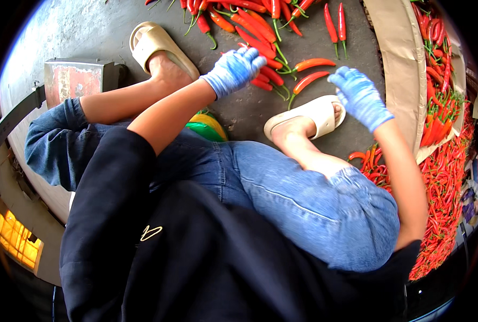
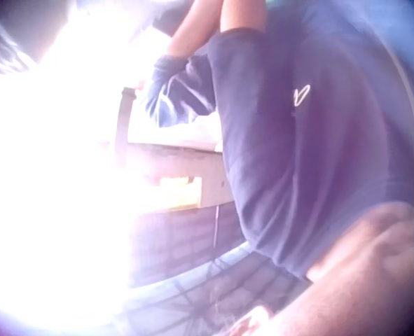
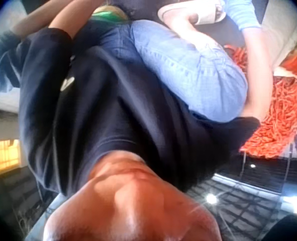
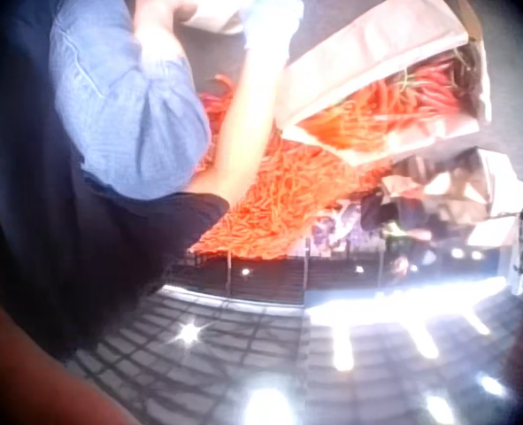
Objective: The person sits on the floor and sorts red chili peppers from a large pile into a cardboard box. They pick up handfuls of peppers, arrange them neatly in the box, and occasionally adjust the pile on the floor.
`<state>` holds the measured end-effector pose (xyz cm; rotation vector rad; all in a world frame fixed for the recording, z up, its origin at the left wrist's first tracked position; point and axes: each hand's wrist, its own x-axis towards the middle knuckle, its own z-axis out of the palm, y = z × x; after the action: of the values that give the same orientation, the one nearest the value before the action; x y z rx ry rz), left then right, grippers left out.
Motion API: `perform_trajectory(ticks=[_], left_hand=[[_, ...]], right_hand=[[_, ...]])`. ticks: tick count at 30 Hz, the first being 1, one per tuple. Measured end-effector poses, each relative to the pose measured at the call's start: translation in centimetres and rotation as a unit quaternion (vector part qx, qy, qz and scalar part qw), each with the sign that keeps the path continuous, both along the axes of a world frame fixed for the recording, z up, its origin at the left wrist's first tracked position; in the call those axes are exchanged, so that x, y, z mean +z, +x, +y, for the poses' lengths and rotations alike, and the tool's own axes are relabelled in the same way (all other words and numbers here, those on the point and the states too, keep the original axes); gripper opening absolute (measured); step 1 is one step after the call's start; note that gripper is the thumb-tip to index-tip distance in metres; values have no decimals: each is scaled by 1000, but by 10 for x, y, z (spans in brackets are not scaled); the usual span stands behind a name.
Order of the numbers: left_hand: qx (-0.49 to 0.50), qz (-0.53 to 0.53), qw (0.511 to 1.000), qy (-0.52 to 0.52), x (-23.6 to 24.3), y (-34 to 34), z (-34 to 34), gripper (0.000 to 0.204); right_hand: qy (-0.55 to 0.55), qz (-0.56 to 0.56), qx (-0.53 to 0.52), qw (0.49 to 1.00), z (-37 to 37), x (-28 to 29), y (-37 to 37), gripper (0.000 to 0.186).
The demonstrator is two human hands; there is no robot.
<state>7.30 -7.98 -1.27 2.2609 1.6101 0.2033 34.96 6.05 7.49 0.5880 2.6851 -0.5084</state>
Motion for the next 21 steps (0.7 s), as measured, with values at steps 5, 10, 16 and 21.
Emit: perform_trajectory(ticks=[5, 10, 16, 21], left_hand=[[-53, 177, 979, -92, -15, 7, 33, 33], [-31, 69, 977, -201, 22, -1, 44, 34], [72, -56, 956, -280, 38, 17, 21, 27], [107, 42, 987, -115, 13, 15, 33, 32]], right_hand=[[-13, 72, -123, 990, -19, -71, -2, 26], [-243, 194, -357, 881, -54, -93, -29, 21], [-517, 119, -526, 665, -77, -87, -76, 28], [-532, 92, -539, 646, -76, -86, -50, 20]])
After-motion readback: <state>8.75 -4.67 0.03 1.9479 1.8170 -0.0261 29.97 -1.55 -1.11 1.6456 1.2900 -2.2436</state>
